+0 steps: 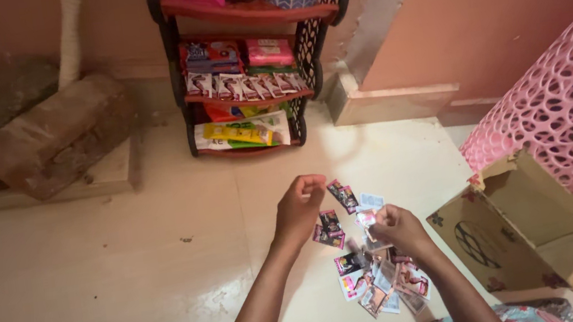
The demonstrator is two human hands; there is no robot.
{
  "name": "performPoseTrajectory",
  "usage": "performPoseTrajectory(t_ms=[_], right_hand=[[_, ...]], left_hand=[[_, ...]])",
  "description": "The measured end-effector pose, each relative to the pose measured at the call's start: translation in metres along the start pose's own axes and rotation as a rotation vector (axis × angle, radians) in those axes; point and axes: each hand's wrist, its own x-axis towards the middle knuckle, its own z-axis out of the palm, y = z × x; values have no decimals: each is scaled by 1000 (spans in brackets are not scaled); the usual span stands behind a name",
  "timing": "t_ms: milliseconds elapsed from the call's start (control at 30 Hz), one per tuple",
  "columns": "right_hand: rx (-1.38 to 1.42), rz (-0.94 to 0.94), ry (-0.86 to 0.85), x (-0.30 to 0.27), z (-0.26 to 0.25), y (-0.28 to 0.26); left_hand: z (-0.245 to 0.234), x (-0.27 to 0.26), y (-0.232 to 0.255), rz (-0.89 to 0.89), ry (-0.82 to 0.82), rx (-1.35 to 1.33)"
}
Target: The person sits on the floor and organizes small sachets and packets by picking them up from a pile and placing them onto a small multi-tiered plastic rack. They handle the items one at a time, arranging them in rows on the rack's shelves.
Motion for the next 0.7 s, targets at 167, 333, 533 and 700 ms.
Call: performPoseTrajectory(t_ms=[167,333,533,700], right_hand=[[-229,-87,21,6,17,-28],[-829,-55,-55,-11,56,-21],[-867,-148,138,-26,66,1],[242,-201,116,-4,41,-45]], left_hand=[[4,-6,-1,-126,-176,125],[-4,-2,7,-185,-182,18],[-6,3,4,-131,-135,-45],[-8,6,3,102,-89,48]])
